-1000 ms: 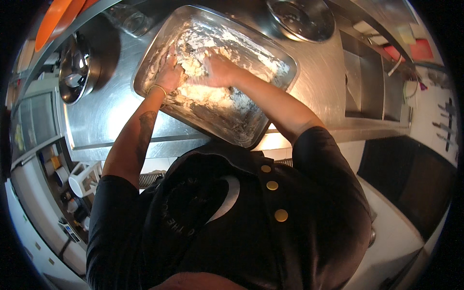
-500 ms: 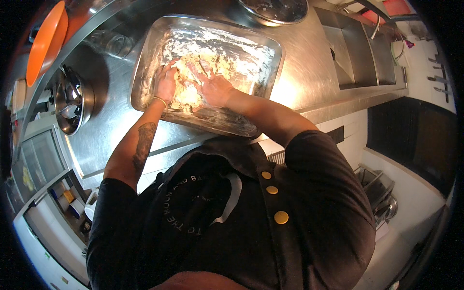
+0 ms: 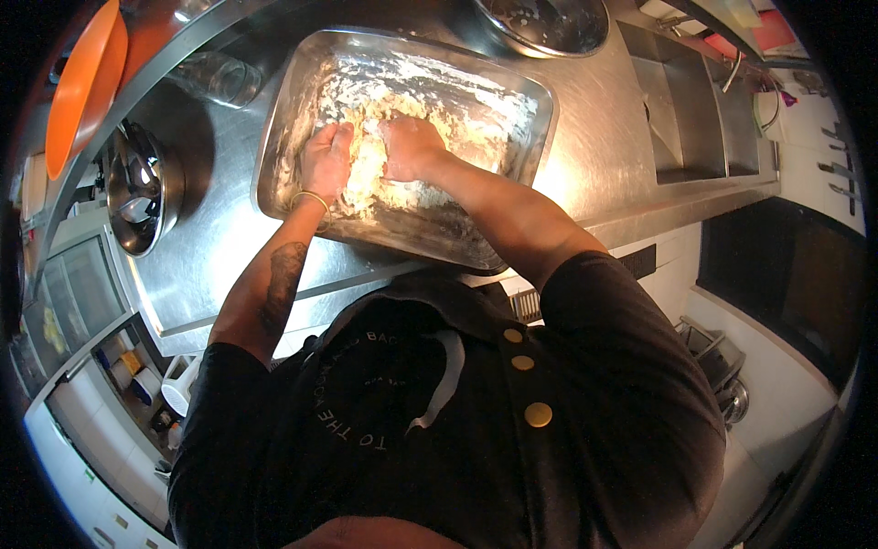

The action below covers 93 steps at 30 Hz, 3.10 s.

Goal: The person kneads a white dough mass in a rectangular metal tray on a stainless steel counter, pressing and folding it repeatedly with both hands.

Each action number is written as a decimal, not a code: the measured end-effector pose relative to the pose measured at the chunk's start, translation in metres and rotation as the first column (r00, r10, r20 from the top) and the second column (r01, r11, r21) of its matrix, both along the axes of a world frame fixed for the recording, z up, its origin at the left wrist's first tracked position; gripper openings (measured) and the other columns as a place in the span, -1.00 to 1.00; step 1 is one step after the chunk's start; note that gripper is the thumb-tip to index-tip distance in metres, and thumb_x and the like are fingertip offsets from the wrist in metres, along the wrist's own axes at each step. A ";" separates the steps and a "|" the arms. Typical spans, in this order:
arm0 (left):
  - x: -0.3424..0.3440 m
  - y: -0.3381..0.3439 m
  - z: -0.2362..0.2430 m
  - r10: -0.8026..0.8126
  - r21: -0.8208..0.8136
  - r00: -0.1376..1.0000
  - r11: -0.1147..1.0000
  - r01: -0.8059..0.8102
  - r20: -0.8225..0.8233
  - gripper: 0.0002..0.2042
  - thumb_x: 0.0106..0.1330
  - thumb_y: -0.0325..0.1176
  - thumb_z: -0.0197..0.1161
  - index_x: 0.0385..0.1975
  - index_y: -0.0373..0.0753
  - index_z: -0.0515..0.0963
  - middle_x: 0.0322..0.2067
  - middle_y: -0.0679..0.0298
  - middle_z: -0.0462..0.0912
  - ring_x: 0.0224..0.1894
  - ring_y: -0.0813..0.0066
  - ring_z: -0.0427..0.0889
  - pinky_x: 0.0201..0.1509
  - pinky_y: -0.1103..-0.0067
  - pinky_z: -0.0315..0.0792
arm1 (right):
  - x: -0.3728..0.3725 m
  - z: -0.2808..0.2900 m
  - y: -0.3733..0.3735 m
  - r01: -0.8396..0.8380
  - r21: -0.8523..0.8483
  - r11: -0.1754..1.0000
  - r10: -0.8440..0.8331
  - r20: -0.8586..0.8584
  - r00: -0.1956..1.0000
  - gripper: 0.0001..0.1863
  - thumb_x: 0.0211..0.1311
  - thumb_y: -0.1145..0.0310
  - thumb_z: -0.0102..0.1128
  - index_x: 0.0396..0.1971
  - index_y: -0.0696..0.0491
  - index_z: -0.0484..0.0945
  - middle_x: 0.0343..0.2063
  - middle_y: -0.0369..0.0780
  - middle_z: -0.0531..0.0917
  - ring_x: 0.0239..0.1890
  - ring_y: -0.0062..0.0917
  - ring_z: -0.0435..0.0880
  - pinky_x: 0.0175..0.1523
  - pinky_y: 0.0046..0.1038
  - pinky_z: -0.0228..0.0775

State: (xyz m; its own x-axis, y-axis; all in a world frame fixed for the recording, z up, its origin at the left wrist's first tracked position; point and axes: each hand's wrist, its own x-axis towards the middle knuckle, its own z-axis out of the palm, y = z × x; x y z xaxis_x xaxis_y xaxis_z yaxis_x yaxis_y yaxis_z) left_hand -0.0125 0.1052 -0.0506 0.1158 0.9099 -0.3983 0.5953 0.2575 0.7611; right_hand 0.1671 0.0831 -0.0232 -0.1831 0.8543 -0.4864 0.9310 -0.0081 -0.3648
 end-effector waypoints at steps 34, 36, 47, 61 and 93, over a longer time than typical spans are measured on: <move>0.003 -0.129 0.023 -0.336 0.109 0.941 0.938 0.330 0.045 -0.17 0.40 -0.12 0.24 0.46 -0.57 0.01 0.35 -0.41 0.23 0.44 -0.23 0.24 0.54 0.26 0.11 | 0.070 0.018 -0.122 0.430 0.399 0.810 -0.131 -0.592 0.795 -0.31 0.26 -0.04 0.29 0.27 0.10 0.47 0.21 0.15 0.51 0.24 0.02 0.52 0.32 -0.08 0.37; -0.001 -0.135 0.038 -0.406 0.093 0.914 0.910 0.404 0.005 -0.16 0.39 -0.13 0.25 0.47 -0.55 0.01 0.36 -0.43 0.21 0.44 -0.26 0.24 0.54 0.26 0.10 | 0.065 0.029 -0.140 0.217 0.565 0.796 -0.031 -0.321 0.947 -0.28 0.29 -0.06 0.26 0.35 0.03 0.40 0.30 0.17 0.40 0.24 0.06 0.51 0.31 -0.05 0.39; -0.029 -0.117 0.072 -0.661 0.313 0.747 0.697 0.645 -0.068 -0.06 0.31 -0.47 0.27 0.60 -0.15 -0.22 0.47 -0.28 0.05 0.46 -0.18 0.24 0.49 0.20 0.23 | -0.009 0.052 -0.125 0.013 0.188 0.982 -0.034 0.108 0.994 -0.03 0.14 -0.06 0.43 0.41 0.25 0.29 0.56 0.13 -0.16 0.56 0.21 -0.09 0.40 -0.07 0.36; 0.021 0.006 0.040 -0.740 0.270 0.548 0.477 0.836 -0.390 0.40 -0.33 0.02 0.73 0.58 -0.08 -0.10 0.54 -0.20 -0.19 0.54 -0.38 -0.07 0.58 0.14 0.09 | 0.029 0.019 -0.052 -0.070 0.056 0.996 0.065 0.087 0.994 0.13 -0.06 -0.10 0.57 0.37 0.33 0.26 0.51 0.21 -0.05 0.47 0.21 0.17 0.54 -0.09 0.13; 0.061 0.048 -0.019 -0.193 0.080 0.979 0.977 0.198 -0.066 -0.59 0.10 -0.17 0.51 -0.15 -0.34 0.70 -0.18 -0.08 0.77 -0.12 0.10 0.76 0.01 0.34 0.60 | 0.040 0.007 -0.050 0.146 0.118 0.982 -0.135 -0.095 0.986 -0.38 0.02 -0.01 0.40 0.01 0.11 0.61 -0.10 0.02 0.70 0.04 -0.10 0.66 0.19 -0.18 0.50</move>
State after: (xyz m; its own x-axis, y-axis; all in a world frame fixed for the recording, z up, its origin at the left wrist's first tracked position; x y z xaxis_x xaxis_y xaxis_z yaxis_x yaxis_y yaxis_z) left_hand 0.0485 0.1529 -0.0693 0.2741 0.9031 -0.3306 0.6712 0.0665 0.7383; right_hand 0.2070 0.0334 -0.0167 -0.0933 0.9274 -0.3623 0.8889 -0.0864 -0.4499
